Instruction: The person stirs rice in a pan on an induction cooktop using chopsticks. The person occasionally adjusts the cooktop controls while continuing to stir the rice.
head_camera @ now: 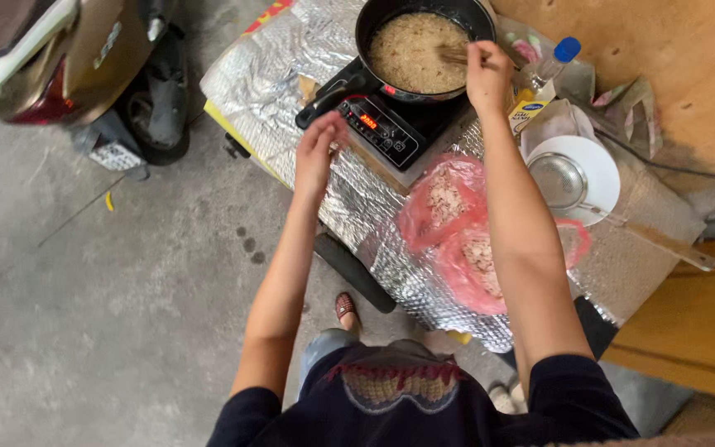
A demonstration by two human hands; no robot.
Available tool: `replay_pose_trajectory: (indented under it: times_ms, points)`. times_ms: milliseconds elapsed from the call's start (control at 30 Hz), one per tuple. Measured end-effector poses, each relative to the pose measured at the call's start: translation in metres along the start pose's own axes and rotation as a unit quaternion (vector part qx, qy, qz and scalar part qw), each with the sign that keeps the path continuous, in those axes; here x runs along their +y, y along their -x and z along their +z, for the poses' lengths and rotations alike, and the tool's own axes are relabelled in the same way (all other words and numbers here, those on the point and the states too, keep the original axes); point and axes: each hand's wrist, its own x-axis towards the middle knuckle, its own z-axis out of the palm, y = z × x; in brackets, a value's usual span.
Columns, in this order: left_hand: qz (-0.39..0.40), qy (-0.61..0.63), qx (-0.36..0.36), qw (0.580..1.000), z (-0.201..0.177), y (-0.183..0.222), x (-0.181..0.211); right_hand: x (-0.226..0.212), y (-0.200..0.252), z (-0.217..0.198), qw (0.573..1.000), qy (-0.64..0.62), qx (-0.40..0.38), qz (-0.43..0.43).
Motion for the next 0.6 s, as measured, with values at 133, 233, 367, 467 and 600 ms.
replay_pose_trajectory:
  times_ms: [133, 233, 367, 467, 600]
  points:
    - [0.201, -0.352, 0.013, 0.914, -0.014, -0.050, 0.013, -0.028, -0.021, 0.003, 0.969, -0.189, -0.088, 0.130]
    - [0.268, -0.514, 0.001, 0.815, -0.011, -0.073, 0.018, -0.045, -0.036, 0.003, 0.957, -0.191, -0.143, 0.166]
    - [0.299, -0.683, 0.002, 0.666, -0.006, -0.092, 0.009, -0.048, -0.026, 0.006, 0.950, -0.179, -0.182, 0.182]
    - [0.094, -0.664, -0.074, 0.738, -0.008, -0.104, -0.002, -0.039, -0.033, 0.000, 0.975, -0.134, -0.099, 0.148]
    - [0.147, -0.651, -0.064, 0.742, -0.015, -0.108, -0.018, -0.031, -0.040, -0.018, 0.985, 0.056, -0.067, 0.148]
